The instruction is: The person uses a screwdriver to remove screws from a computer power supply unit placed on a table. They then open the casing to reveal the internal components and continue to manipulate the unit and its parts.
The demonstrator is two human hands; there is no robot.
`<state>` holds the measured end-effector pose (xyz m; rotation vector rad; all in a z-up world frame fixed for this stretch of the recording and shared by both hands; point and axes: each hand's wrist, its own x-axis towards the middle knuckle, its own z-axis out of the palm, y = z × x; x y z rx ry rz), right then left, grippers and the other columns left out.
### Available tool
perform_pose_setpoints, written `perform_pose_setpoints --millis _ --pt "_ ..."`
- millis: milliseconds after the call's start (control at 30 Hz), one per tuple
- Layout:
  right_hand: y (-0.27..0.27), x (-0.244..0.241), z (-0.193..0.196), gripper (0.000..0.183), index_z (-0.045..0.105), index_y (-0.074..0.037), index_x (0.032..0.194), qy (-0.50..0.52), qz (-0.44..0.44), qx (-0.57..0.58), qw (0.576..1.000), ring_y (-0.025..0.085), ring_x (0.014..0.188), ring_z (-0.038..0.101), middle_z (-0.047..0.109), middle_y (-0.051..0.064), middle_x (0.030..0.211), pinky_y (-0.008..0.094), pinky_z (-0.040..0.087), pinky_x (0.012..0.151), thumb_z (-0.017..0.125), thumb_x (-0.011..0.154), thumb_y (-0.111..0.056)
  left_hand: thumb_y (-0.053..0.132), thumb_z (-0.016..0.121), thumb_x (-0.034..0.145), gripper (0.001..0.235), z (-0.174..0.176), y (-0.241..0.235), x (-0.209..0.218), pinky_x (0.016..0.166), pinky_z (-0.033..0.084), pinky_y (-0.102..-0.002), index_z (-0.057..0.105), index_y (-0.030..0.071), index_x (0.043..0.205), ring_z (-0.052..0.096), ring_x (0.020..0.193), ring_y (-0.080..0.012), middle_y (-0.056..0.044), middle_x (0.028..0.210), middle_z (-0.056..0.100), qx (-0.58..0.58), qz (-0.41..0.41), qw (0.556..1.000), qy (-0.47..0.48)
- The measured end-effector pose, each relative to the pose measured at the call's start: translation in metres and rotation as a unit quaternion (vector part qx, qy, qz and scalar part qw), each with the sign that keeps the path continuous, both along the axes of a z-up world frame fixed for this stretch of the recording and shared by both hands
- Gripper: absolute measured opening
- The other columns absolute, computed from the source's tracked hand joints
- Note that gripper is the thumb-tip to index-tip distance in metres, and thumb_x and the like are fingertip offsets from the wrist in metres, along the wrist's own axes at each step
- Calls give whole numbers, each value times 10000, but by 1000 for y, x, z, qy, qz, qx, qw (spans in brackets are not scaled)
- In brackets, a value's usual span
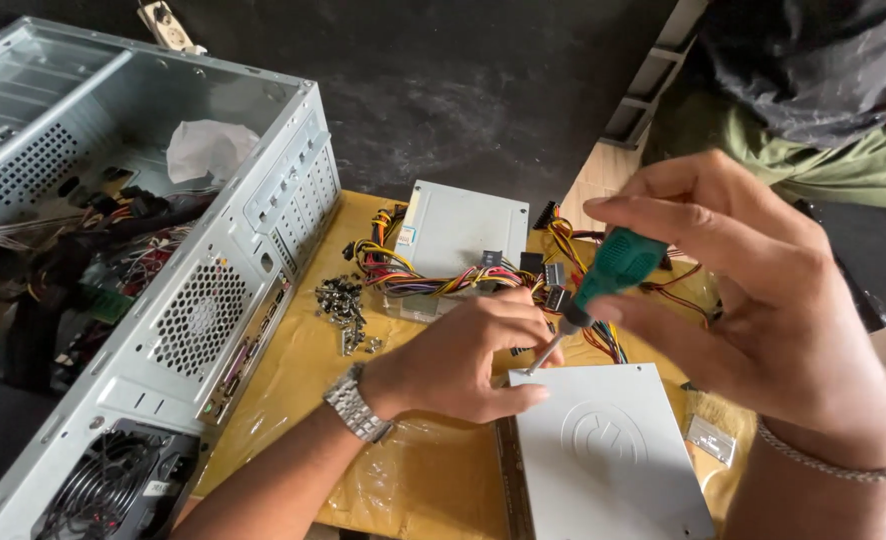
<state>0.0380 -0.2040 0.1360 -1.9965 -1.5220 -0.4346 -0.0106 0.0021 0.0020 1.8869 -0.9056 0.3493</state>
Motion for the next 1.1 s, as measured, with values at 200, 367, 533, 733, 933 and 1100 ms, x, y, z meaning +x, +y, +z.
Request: perform_pose_setpoints --millis 200,367,533,733,933,1100 --pt "0 -8 7 356 634 144 1207 -8 -20 15 1000 273 971 732 734 202 1130 351 587 880 705 893 -7 66 625 841 87 4 9 4 1197 392 -467 690 17 810 570 752 -199 -49 811 651 62 8 998 -16" --pt "3 -14 13 318 640 210 1128 9 -1 46 999 305 995 736 724 265 1104 330 634 898 705 861 49 123 670 884 169 0 8 6 925 473 -364 655 66 725 523 730 -175 -2 714 599 78 14 997 -4" --pt "-3 -11 11 414 530 264 1172 51 40 76 995 417 1023 775 658 382 1152 408 702 931 683 807 138 119 726 925 224 -3 8 9 1044 489 -430 631 52 733 521 734 -188 -26 717 604 78 5 997 -17" --pt "-22 -7 -4 444 444 173 1269 89 24 128 987 449 1161 764 574 367 1285 451 715 1055 638 871 143 164 718 952 202 -8 6 8 774 493 -350 668 46 796 572 829 -214 -39 796 661 116 30 992 -47" --pt "-20 -13 -2 435 445 188 1290 51 -9 163 985 438 1127 751 555 377 1290 424 718 996 658 913 156 212 730 960 272 -3 2 5 1062 491 -396 589 51 793 566 760 -217 -39 799 512 165 67 977 -120" --pt "-23 -12 -5 463 413 178 1328 65 -9 186 980 458 1274 700 474 340 1356 446 713 1069 660 936 157 76 694 986 172 -4 7 8 653 412 -381 721 -25 849 487 696 -242 -50 746 510 132 12 982 -133"
